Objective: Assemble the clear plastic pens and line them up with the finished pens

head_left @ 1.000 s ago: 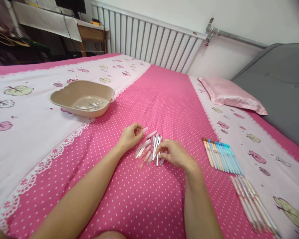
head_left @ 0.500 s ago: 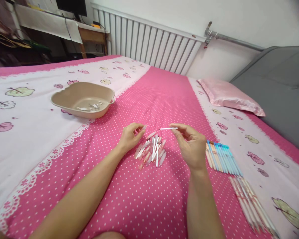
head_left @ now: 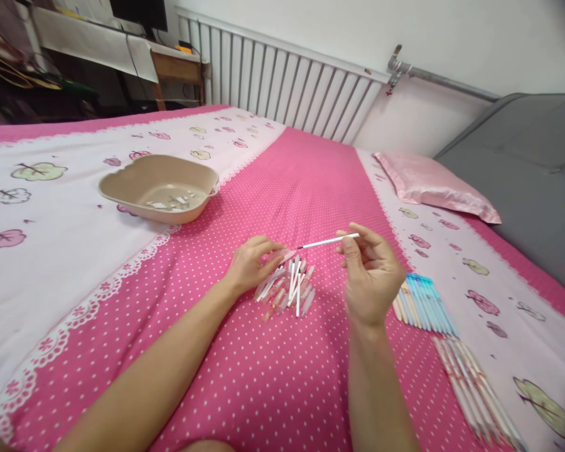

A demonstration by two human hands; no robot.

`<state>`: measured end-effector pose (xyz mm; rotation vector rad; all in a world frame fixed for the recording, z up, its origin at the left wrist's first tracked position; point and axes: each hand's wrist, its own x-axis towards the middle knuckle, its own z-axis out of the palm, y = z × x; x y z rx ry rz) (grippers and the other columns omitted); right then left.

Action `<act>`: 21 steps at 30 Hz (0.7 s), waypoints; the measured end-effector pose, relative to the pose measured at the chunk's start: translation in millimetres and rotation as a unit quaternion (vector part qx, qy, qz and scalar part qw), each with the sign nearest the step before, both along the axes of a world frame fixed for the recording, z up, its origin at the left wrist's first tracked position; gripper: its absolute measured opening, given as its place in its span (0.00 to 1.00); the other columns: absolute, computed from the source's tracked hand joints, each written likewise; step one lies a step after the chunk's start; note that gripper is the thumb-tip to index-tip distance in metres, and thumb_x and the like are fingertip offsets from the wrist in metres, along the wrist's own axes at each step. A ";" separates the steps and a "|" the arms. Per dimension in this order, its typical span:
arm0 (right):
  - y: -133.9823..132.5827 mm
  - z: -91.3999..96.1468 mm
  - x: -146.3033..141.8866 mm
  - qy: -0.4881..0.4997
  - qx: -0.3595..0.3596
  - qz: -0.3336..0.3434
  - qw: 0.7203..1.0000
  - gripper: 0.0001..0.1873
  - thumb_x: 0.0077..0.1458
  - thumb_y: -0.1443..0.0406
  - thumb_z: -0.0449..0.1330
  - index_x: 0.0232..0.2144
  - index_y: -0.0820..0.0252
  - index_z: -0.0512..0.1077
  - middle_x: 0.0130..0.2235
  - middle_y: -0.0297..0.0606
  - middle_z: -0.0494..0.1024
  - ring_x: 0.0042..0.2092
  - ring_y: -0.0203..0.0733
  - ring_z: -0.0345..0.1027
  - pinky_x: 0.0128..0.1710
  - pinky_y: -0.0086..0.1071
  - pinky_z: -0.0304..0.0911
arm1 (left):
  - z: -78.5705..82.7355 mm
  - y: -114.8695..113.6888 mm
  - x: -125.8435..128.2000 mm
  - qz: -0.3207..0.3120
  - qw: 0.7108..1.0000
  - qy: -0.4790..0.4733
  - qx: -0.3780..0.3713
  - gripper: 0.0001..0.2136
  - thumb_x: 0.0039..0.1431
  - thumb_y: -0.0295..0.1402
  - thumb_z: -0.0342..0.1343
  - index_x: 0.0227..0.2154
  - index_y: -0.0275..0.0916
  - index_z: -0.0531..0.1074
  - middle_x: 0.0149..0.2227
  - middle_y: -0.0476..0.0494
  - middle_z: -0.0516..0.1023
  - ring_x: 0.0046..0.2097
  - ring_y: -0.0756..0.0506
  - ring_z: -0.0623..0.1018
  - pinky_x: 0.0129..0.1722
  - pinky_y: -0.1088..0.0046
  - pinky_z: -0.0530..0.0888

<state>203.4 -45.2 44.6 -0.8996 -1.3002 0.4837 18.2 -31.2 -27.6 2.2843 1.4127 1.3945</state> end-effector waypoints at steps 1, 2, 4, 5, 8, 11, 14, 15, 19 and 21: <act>0.2 -0.8 -0.2 -0.002 -0.003 0.002 1.000 0.10 0.53 0.63 0.60 0.40 0.59 0.72 0.34 0.36 0.79 0.33 0.36 0.73 0.30 0.31 0.69 | -0.2 -0.1 0.0 -0.001 1.000 -0.001 -0.001 0.09 0.59 0.35 0.52 0.37 0.38 0.74 0.34 0.43 0.76 0.38 0.47 0.73 0.40 0.71 0.69; 0.5 -1.7 -0.5 -0.004 -0.006 0.003 1.000 0.11 0.53 0.63 0.60 0.40 0.59 0.72 0.34 0.36 0.79 0.33 0.36 0.73 0.30 0.31 0.69 | -0.3 -0.3 0.0 -0.002 1.000 -0.002 -0.004 0.09 0.59 0.35 0.52 0.37 0.38 0.74 0.34 0.43 0.76 0.38 0.47 0.73 0.40 0.71 0.69; 1.2 -3.6 -1.3 -0.009 -0.012 0.007 1.000 0.11 0.53 0.62 0.59 0.40 0.59 0.72 0.34 0.36 0.79 0.33 0.36 0.72 0.30 0.31 0.69 | -0.8 -0.6 -0.1 -0.003 1.000 -0.005 -0.011 0.09 0.58 0.35 0.52 0.37 0.38 0.74 0.35 0.43 0.76 0.38 0.47 0.73 0.40 0.70 0.69; 1.6 -4.5 -1.6 -0.010 -0.015 0.011 1.000 0.12 0.53 0.61 0.59 0.40 0.59 0.72 0.34 0.36 0.79 0.32 0.36 0.72 0.30 0.31 0.69 | -1.0 -0.7 -0.1 -0.003 1.000 -0.007 -0.013 0.09 0.58 0.35 0.52 0.38 0.38 0.75 0.35 0.43 0.76 0.38 0.47 0.73 0.40 0.70 0.69; 2.4 -6.2 -2.3 -0.013 -0.023 0.023 0.999 0.12 0.53 0.61 0.59 0.40 0.59 0.72 0.35 0.37 0.79 0.32 0.36 0.72 0.30 0.31 0.69 | -1.4 -0.7 0.0 -0.007 1.000 -0.014 -0.014 0.10 0.58 0.36 0.53 0.38 0.39 0.75 0.36 0.43 0.76 0.38 0.47 0.74 0.40 0.70 0.69; 2.6 -6.6 -2.3 -0.019 -0.024 0.022 0.999 0.11 0.53 0.61 0.59 0.39 0.59 0.72 0.35 0.37 0.79 0.33 0.36 0.72 0.31 0.31 0.69 | -1.3 -0.5 0.3 -0.010 1.000 -0.013 -0.013 0.09 0.58 0.36 0.54 0.38 0.39 0.75 0.35 0.43 0.76 0.38 0.47 0.73 0.40 0.70 0.69; 3.1 -7.5 -2.5 -0.022 -0.029 0.024 0.999 0.12 0.53 0.61 0.59 0.40 0.59 0.72 0.35 0.37 0.79 0.33 0.36 0.72 0.30 0.31 0.69 | -0.9 -0.4 0.6 -0.013 1.000 -0.009 -0.007 0.09 0.58 0.35 0.54 0.38 0.39 0.75 0.35 0.44 0.76 0.37 0.48 0.73 0.39 0.71 0.69; 3.3 -8.2 -2.8 -0.022 -0.031 0.027 0.999 0.12 0.53 0.61 0.60 0.40 0.59 0.72 0.34 0.37 0.79 0.33 0.36 0.72 0.30 0.30 0.69 | -0.7 -0.5 0.7 -0.014 1.000 -0.010 -0.005 0.09 0.58 0.35 0.54 0.38 0.39 0.75 0.35 0.44 0.76 0.37 0.48 0.73 0.39 0.72 0.69; 3.9 -11.7 -5.8 -0.028 -0.042 0.039 0.998 0.11 0.53 0.62 0.59 0.39 0.59 0.73 0.35 0.37 0.78 0.34 0.36 0.72 0.31 0.30 0.68 | 0.6 -1.4 1.4 -0.014 1.000 -0.015 -0.003 0.09 0.58 0.35 0.54 0.37 0.39 0.75 0.34 0.44 0.76 0.36 0.48 0.73 0.38 0.72 0.69; 3.8 -13.3 -7.9 -0.035 -0.045 0.042 0.997 0.12 0.53 0.62 0.59 0.40 0.58 0.72 0.35 0.37 0.78 0.34 0.36 0.72 0.31 0.30 0.68 | 1.1 -1.8 1.7 -0.015 1.000 -0.011 -0.005 0.09 0.58 0.35 0.53 0.36 0.39 0.75 0.33 0.44 0.76 0.35 0.48 0.74 0.38 0.72 0.69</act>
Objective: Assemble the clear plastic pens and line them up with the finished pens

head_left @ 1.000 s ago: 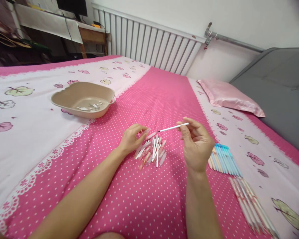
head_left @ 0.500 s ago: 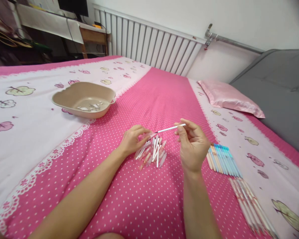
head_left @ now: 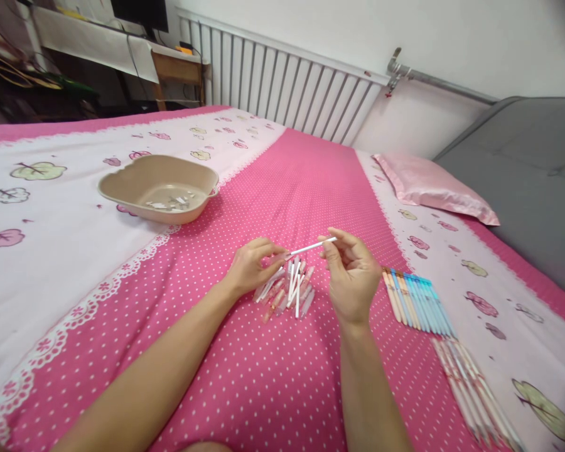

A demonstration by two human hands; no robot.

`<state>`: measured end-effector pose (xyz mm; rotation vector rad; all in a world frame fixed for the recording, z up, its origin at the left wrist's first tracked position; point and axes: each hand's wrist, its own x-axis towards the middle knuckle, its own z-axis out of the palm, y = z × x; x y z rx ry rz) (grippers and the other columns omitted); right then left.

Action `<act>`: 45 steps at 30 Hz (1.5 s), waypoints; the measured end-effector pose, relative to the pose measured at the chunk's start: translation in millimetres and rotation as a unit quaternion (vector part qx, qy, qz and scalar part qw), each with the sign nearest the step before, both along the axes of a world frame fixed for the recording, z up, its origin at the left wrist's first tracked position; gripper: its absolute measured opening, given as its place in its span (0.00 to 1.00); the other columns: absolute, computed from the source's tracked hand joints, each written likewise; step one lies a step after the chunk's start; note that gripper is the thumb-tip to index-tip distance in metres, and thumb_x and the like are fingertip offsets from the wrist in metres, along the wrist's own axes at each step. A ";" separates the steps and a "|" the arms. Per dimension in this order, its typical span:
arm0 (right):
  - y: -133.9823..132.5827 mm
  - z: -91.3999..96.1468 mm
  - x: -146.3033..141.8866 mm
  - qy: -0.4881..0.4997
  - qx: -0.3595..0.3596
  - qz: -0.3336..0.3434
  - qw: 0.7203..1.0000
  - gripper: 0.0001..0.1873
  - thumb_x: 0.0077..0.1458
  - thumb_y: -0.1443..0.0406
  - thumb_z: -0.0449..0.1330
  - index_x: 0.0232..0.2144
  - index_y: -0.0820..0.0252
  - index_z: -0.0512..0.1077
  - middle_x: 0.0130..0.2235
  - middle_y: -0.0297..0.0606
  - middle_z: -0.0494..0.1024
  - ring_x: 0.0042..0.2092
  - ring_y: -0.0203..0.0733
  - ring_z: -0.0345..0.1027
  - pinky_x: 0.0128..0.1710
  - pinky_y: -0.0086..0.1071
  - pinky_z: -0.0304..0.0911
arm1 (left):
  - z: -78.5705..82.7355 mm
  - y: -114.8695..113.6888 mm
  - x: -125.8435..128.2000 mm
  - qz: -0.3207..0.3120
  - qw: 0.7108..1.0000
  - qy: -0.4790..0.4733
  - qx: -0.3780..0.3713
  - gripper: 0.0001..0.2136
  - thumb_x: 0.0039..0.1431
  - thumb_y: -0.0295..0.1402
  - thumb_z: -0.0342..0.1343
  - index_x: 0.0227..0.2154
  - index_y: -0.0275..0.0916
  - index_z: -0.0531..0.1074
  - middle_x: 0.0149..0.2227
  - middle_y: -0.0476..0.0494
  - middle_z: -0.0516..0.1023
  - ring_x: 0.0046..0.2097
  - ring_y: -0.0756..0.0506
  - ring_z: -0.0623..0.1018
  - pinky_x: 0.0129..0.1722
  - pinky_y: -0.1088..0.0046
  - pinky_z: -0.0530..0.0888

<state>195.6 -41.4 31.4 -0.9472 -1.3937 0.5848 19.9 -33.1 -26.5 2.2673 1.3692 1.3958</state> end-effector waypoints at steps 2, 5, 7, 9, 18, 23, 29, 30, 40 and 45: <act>-0.3 -0.9 -1.9 0.000 -0.003 -0.002 1.000 0.12 0.54 0.62 0.59 0.41 0.58 0.71 0.35 0.37 0.78 0.33 0.35 0.72 0.30 0.29 0.67 | 0.1 -0.3 0.2 0.001 1.000 0.005 0.001 0.09 0.58 0.35 0.53 0.36 0.38 0.75 0.33 0.44 0.76 0.35 0.48 0.73 0.38 0.72 0.69; -0.7 -1.1 -3.9 0.023 -0.011 -0.007 1.000 0.14 0.53 0.62 0.60 0.42 0.58 0.67 0.35 0.36 0.77 0.29 0.33 0.71 0.28 0.28 0.67 | 0.3 -0.9 0.8 -0.002 1.000 0.014 0.012 0.09 0.58 0.35 0.53 0.36 0.38 0.75 0.33 0.43 0.76 0.35 0.48 0.73 0.38 0.72 0.69; -0.6 -1.0 -4.3 0.044 -0.013 -0.006 0.999 0.14 0.52 0.63 0.60 0.42 0.58 0.65 0.34 0.36 0.78 0.28 0.32 0.71 0.27 0.27 0.67 | 0.9 -1.6 1.7 -0.009 1.000 0.018 0.021 0.09 0.58 0.34 0.53 0.36 0.37 0.75 0.33 0.43 0.76 0.36 0.48 0.73 0.38 0.72 0.69; -0.2 -1.2 -4.5 0.052 -0.012 -0.004 0.999 0.14 0.52 0.63 0.60 0.41 0.58 0.64 0.34 0.36 0.78 0.28 0.33 0.71 0.27 0.27 0.66 | 1.9 -2.4 2.8 -0.016 0.999 0.018 0.027 0.09 0.58 0.34 0.53 0.36 0.37 0.75 0.33 0.43 0.76 0.35 0.48 0.73 0.38 0.72 0.69; 1.2 -7.6 -7.5 0.020 0.012 -0.007 1.000 0.10 0.52 0.63 0.60 0.37 0.59 0.67 0.32 0.34 0.77 0.31 0.35 0.72 0.31 0.30 0.68 | 5.3 -3.4 5.3 -0.023 0.998 0.009 0.052 0.08 0.57 0.33 0.54 0.35 0.37 0.75 0.28 0.45 0.75 0.30 0.50 0.72 0.32 0.74 0.68; 0.4 -13.3 -10.6 -0.020 0.018 0.004 1.000 0.09 0.52 0.64 0.60 0.37 0.59 0.69 0.34 0.35 0.77 0.33 0.36 0.72 0.32 0.31 0.68 | 5.7 -5.2 7.1 -0.023 0.998 -0.004 0.066 0.07 0.56 0.33 0.55 0.34 0.36 0.74 0.26 0.46 0.74 0.28 0.50 0.71 0.30 0.75 0.67; -2.4 -16.5 -13.4 -0.093 0.000 0.022 0.995 0.10 0.55 0.63 0.58 0.39 0.59 0.74 0.36 0.37 0.79 0.32 0.35 0.72 0.34 0.32 0.69 | 6.7 -6.8 8.7 -0.010 0.997 -0.021 0.069 0.07 0.55 0.32 0.55 0.33 0.36 0.74 0.23 0.47 0.73 0.26 0.51 0.70 0.28 0.76 0.66; -2.8 -16.0 -13.5 -0.095 -0.001 0.025 0.995 0.11 0.55 0.63 0.57 0.40 0.58 0.74 0.37 0.37 0.79 0.33 0.36 0.73 0.34 0.32 0.69 | 7.0 -6.9 8.7 -0.009 0.998 -0.025 0.065 0.07 0.55 0.32 0.55 0.33 0.36 0.74 0.23 0.48 0.73 0.26 0.51 0.69 0.28 0.76 0.66; 6.4 -12.7 3.0 -0.089 -0.070 0.015 0.994 0.13 0.54 0.63 0.57 0.42 0.59 0.73 0.38 0.39 0.79 0.32 0.37 0.72 0.33 0.33 0.70 | 6.4 -1.4 7.1 0.039 0.937 -0.324 -0.123 0.11 0.49 0.37 0.59 0.31 0.33 0.75 0.24 0.47 0.74 0.24 0.52 0.69 0.24 0.76 0.66; 10.9 -21.6 3.3 -0.244 -0.130 0.065 0.959 0.12 0.52 0.66 0.57 0.39 0.57 0.75 0.37 0.36 0.80 0.36 0.39 0.73 0.40 0.34 0.67 | 5.3 5.0 4.3 0.041 0.881 -0.446 -0.156 0.12 0.44 0.38 0.62 0.28 0.33 0.74 0.20 0.50 0.71 0.21 0.54 0.67 0.22 0.78 0.64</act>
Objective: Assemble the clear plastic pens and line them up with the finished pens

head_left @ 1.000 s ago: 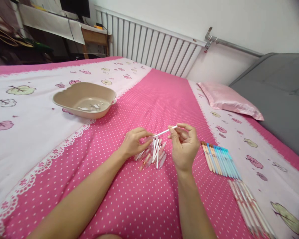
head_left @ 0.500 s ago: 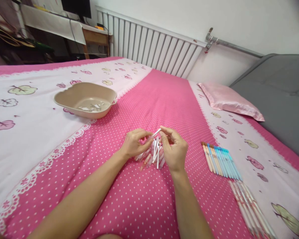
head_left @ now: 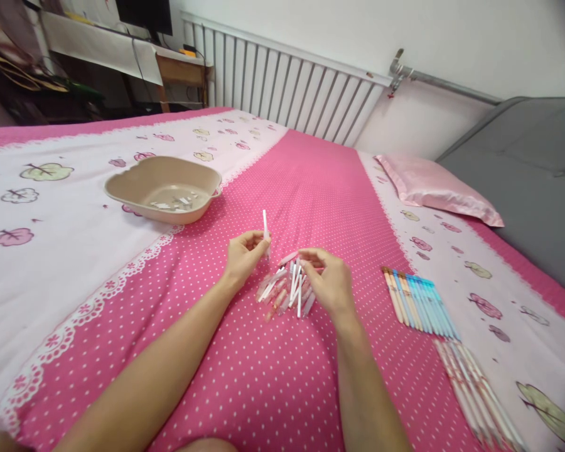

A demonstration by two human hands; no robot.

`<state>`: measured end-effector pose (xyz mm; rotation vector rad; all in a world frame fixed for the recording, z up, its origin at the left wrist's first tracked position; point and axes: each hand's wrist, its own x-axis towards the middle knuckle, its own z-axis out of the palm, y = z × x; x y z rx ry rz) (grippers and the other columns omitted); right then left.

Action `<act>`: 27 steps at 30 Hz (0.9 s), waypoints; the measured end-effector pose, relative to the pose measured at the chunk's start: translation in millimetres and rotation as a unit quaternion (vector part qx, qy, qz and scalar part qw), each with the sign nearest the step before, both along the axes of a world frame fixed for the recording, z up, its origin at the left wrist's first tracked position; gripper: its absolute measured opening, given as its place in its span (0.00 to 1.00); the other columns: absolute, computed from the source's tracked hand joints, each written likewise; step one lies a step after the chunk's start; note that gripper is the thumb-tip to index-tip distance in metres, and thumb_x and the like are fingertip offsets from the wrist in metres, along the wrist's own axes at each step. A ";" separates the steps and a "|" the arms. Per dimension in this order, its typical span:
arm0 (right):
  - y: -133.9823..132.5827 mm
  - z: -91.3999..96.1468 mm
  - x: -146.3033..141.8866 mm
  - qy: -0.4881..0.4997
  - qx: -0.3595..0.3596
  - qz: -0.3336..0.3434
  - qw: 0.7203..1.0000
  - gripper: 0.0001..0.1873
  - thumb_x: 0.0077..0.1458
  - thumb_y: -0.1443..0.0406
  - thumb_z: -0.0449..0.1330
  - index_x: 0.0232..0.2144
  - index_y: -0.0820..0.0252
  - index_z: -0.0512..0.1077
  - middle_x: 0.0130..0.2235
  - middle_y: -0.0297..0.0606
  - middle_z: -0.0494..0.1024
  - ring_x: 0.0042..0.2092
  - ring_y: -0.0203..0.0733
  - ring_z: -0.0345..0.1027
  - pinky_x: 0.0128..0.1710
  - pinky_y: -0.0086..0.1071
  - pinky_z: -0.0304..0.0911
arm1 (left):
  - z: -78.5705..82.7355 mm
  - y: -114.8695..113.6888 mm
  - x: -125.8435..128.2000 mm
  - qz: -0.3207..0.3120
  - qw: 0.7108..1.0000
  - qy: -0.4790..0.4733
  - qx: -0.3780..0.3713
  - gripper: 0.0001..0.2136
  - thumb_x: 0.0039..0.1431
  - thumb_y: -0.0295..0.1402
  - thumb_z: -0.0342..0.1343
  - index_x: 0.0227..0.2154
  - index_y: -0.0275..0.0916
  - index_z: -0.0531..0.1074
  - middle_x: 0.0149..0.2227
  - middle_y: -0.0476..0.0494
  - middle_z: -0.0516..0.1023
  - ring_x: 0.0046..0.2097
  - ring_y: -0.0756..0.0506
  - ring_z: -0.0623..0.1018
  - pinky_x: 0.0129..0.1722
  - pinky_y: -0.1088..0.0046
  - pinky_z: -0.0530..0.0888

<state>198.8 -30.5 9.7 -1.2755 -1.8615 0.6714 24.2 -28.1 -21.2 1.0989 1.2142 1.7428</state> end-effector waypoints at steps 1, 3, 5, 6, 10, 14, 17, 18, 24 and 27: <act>-0.2 -1.6 -1.8 -0.034 -0.005 0.012 0.999 0.12 0.52 0.66 0.57 0.39 0.56 0.75 0.38 0.36 0.80 0.38 0.39 0.73 0.41 0.34 0.66 | -0.6 1.0 -0.4 0.002 1.000 -0.005 -0.001 0.12 0.44 0.38 0.62 0.28 0.33 0.74 0.20 0.51 0.71 0.21 0.54 0.67 0.22 0.78 0.64; -1.4 -4.2 -5.8 -0.096 -0.005 0.031 0.995 0.13 0.52 0.66 0.57 0.40 0.55 0.75 0.41 0.35 0.79 0.42 0.41 0.72 0.45 0.35 0.64 | -2.2 2.4 -0.9 0.005 1.000 -0.006 -0.001 0.12 0.44 0.38 0.62 0.28 0.33 0.74 0.20 0.51 0.71 0.20 0.54 0.67 0.22 0.78 0.64; -2.9 -5.9 -9.1 -0.146 -0.002 0.047 0.988 0.13 0.51 0.66 0.58 0.41 0.53 0.75 0.43 0.35 0.78 0.46 0.42 0.69 0.48 0.35 0.61 | -4.1 3.3 -1.1 0.005 1.000 -0.006 -0.001 0.12 0.44 0.38 0.62 0.28 0.33 0.74 0.21 0.50 0.72 0.21 0.54 0.67 0.22 0.78 0.64; -3.5 -6.5 -10.2 -0.166 -0.002 0.054 0.985 0.14 0.50 0.66 0.59 0.41 0.53 0.75 0.43 0.34 0.78 0.47 0.42 0.68 0.48 0.35 0.60 | -4.9 3.5 -1.2 0.005 1.000 -0.006 -0.002 0.12 0.43 0.38 0.62 0.28 0.33 0.74 0.21 0.50 0.72 0.21 0.54 0.68 0.22 0.78 0.64; -4.7 -7.5 -9.4 -0.240 -0.019 0.055 0.969 0.13 0.49 0.66 0.60 0.40 0.54 0.76 0.42 0.37 0.78 0.47 0.44 0.67 0.46 0.35 0.59 | -6.8 3.5 -1.5 0.004 1.000 -0.004 -0.003 0.13 0.43 0.38 0.63 0.28 0.33 0.75 0.21 0.50 0.72 0.21 0.54 0.68 0.22 0.78 0.64; -3.6 -6.8 -3.9 -0.265 -0.029 0.045 0.963 0.12 0.50 0.67 0.59 0.38 0.53 0.76 0.42 0.37 0.77 0.44 0.43 0.68 0.43 0.34 0.60 | -6.2 3.3 -1.7 0.006 1.000 -0.002 -0.008 0.13 0.43 0.38 0.63 0.28 0.34 0.75 0.21 0.50 0.72 0.21 0.54 0.67 0.22 0.79 0.63; -2.3 -6.9 0.4 -0.279 -0.035 0.018 0.960 0.13 0.51 0.69 0.57 0.39 0.54 0.76 0.43 0.40 0.77 0.44 0.46 0.69 0.42 0.35 0.60 | -5.7 3.3 -1.8 0.008 1.000 0.000 -0.011 0.13 0.43 0.39 0.63 0.28 0.34 0.75 0.22 0.50 0.72 0.22 0.54 0.68 0.22 0.79 0.63; -1.9 -7.2 1.5 -0.285 -0.038 0.011 0.958 0.14 0.51 0.69 0.57 0.39 0.55 0.76 0.42 0.41 0.77 0.44 0.46 0.69 0.42 0.35 0.60 | -5.6 3.3 -1.9 0.008 1.000 0.001 -0.012 0.13 0.42 0.39 0.63 0.28 0.34 0.75 0.22 0.50 0.73 0.22 0.54 0.68 0.22 0.78 0.63; -0.6 -9.5 2.0 -0.301 -0.036 0.003 0.953 0.11 0.50 0.69 0.58 0.36 0.54 0.76 0.39 0.41 0.77 0.42 0.44 0.69 0.39 0.33 0.60 | -7.3 4.1 -2.5 0.007 1.000 0.008 -0.014 0.15 0.42 0.40 0.64 0.29 0.34 0.75 0.22 0.49 0.74 0.22 0.54 0.68 0.22 0.79 0.64; -1.0 -8.9 0.5 -0.299 -0.042 0.021 0.953 0.10 0.50 0.68 0.59 0.36 0.54 0.76 0.39 0.40 0.75 0.42 0.42 0.68 0.40 0.32 0.59 | -8.6 4.9 -3.0 0.007 1.000 0.012 -0.013 0.14 0.43 0.40 0.64 0.29 0.34 0.75 0.22 0.49 0.73 0.22 0.54 0.68 0.21 0.79 0.63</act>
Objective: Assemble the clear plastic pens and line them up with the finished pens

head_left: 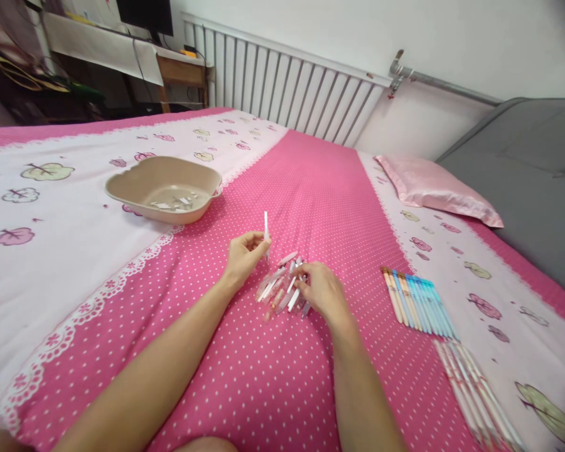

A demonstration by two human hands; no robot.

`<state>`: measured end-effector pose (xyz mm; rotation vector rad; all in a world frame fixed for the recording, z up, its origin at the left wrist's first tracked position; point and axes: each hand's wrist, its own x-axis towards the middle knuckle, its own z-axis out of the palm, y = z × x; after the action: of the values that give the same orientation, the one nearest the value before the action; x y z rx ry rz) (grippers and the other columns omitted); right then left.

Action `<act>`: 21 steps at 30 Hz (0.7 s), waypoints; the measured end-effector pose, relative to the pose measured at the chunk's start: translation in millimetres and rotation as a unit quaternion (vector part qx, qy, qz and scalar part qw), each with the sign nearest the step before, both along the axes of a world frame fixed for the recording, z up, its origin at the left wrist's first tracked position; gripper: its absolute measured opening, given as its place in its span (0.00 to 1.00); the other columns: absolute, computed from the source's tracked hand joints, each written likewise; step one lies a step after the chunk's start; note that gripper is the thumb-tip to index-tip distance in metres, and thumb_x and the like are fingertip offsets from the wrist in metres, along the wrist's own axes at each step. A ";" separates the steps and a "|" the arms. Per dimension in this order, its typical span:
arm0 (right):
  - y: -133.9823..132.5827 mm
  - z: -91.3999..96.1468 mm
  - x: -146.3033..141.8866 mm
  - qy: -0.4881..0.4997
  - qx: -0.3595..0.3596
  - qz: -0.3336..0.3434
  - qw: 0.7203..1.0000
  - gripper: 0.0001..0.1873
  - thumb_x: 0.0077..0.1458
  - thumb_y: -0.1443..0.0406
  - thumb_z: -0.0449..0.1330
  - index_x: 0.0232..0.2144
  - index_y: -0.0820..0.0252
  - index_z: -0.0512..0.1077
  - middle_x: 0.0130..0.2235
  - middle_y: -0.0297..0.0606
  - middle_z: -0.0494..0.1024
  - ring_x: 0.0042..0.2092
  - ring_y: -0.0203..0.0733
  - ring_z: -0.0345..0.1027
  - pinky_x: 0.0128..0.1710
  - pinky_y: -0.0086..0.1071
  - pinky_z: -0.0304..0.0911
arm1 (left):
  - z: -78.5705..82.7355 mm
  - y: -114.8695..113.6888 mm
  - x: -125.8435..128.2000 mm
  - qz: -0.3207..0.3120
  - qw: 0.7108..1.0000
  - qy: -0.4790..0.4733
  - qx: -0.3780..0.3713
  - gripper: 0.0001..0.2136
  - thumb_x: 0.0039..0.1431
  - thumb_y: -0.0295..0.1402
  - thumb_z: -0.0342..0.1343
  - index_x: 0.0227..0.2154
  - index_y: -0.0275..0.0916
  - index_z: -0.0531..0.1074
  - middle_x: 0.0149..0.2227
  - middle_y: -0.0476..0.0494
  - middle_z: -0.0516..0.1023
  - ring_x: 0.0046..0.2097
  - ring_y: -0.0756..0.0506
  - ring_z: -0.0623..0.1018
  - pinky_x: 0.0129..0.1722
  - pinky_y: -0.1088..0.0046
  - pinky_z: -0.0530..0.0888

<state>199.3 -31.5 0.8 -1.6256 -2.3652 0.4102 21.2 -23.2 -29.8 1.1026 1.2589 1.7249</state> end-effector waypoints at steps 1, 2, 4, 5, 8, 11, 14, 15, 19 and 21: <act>-0.2 0.2 -0.3 0.003 -0.004 0.005 1.000 0.10 0.51 0.68 0.58 0.36 0.54 0.76 0.39 0.40 0.75 0.42 0.42 0.68 0.41 0.32 0.59 | -0.2 0.2 -0.1 0.000 1.000 0.001 0.000 0.14 0.43 0.40 0.64 0.29 0.34 0.75 0.22 0.50 0.73 0.21 0.54 0.68 0.21 0.79 0.63; -0.3 0.4 -0.4 0.007 -0.006 0.009 1.000 0.10 0.51 0.68 0.57 0.36 0.55 0.76 0.40 0.40 0.75 0.43 0.42 0.67 0.42 0.32 0.59 | -0.2 0.2 -0.1 0.001 1.000 0.002 0.000 0.14 0.42 0.40 0.64 0.29 0.34 0.75 0.22 0.50 0.73 0.21 0.54 0.68 0.21 0.79 0.63; -0.4 0.3 -0.1 0.015 -0.008 0.013 1.000 0.11 0.53 0.68 0.56 0.35 0.55 0.77 0.42 0.41 0.75 0.44 0.42 0.67 0.43 0.32 0.59 | 0.1 0.0 -0.1 0.001 1.000 0.003 0.000 0.14 0.42 0.40 0.64 0.29 0.34 0.75 0.22 0.50 0.73 0.21 0.54 0.68 0.21 0.79 0.63; -0.3 0.1 0.3 0.017 -0.009 0.012 1.000 0.11 0.53 0.68 0.56 0.35 0.55 0.77 0.42 0.41 0.75 0.44 0.42 0.67 0.43 0.32 0.59 | 0.4 -0.2 0.0 0.001 1.000 0.004 0.000 0.14 0.43 0.39 0.64 0.29 0.34 0.75 0.22 0.49 0.73 0.22 0.54 0.68 0.21 0.79 0.63; 0.5 -0.8 1.8 0.021 -0.011 0.012 1.000 0.10 0.53 0.68 0.55 0.34 0.56 0.77 0.42 0.41 0.75 0.44 0.43 0.67 0.43 0.34 0.59 | 0.9 -0.7 0.0 0.000 1.000 0.006 -0.001 0.14 0.43 0.39 0.64 0.29 0.33 0.75 0.22 0.49 0.73 0.21 0.54 0.68 0.21 0.79 0.63; 1.4 -0.8 2.5 0.029 -0.013 0.017 0.999 0.10 0.53 0.68 0.55 0.34 0.55 0.77 0.41 0.40 0.76 0.44 0.43 0.68 0.45 0.34 0.59 | 0.5 -0.7 -0.2 -0.001 1.000 0.008 -0.001 0.13 0.43 0.38 0.64 0.29 0.34 0.76 0.22 0.50 0.73 0.21 0.54 0.67 0.21 0.79 0.63; 1.5 0.7 1.7 0.035 -0.008 0.018 0.999 0.11 0.53 0.68 0.55 0.34 0.55 0.77 0.41 0.40 0.76 0.44 0.42 0.67 0.45 0.33 0.58 | 0.7 -0.9 0.0 -0.003 1.000 0.008 -0.001 0.13 0.43 0.39 0.64 0.29 0.34 0.75 0.23 0.49 0.73 0.22 0.54 0.68 0.22 0.79 0.63; 1.2 1.5 1.0 0.038 -0.002 0.020 0.999 0.11 0.53 0.68 0.55 0.34 0.55 0.77 0.41 0.40 0.76 0.44 0.42 0.67 0.45 0.33 0.58 | 1.2 -1.1 0.2 -0.003 1.000 0.008 -0.001 0.13 0.43 0.39 0.63 0.29 0.34 0.75 0.23 0.49 0.73 0.22 0.54 0.68 0.22 0.78 0.63; -1.1 3.9 -4.0 0.060 0.017 0.055 0.996 0.09 0.53 0.67 0.57 0.34 0.55 0.76 0.41 0.39 0.75 0.45 0.41 0.66 0.47 0.33 0.58 | 4.0 -2.8 1.4 -0.002 1.000 0.006 -0.002 0.14 0.43 0.40 0.63 0.28 0.34 0.75 0.22 0.49 0.73 0.22 0.53 0.68 0.22 0.78 0.63; -3.1 4.0 -8.1 0.065 0.017 0.085 0.994 0.08 0.53 0.67 0.57 0.34 0.56 0.76 0.40 0.38 0.76 0.45 0.41 0.65 0.47 0.34 0.58 | 5.1 -3.5 1.7 -0.001 1.000 0.004 -0.001 0.13 0.43 0.40 0.63 0.28 0.34 0.75 0.22 0.49 0.73 0.22 0.53 0.68 0.22 0.78 0.63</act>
<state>191.2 -34.6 4.8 -1.3440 -2.4061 0.4905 22.9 -26.7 -24.7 1.1111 1.2631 1.7185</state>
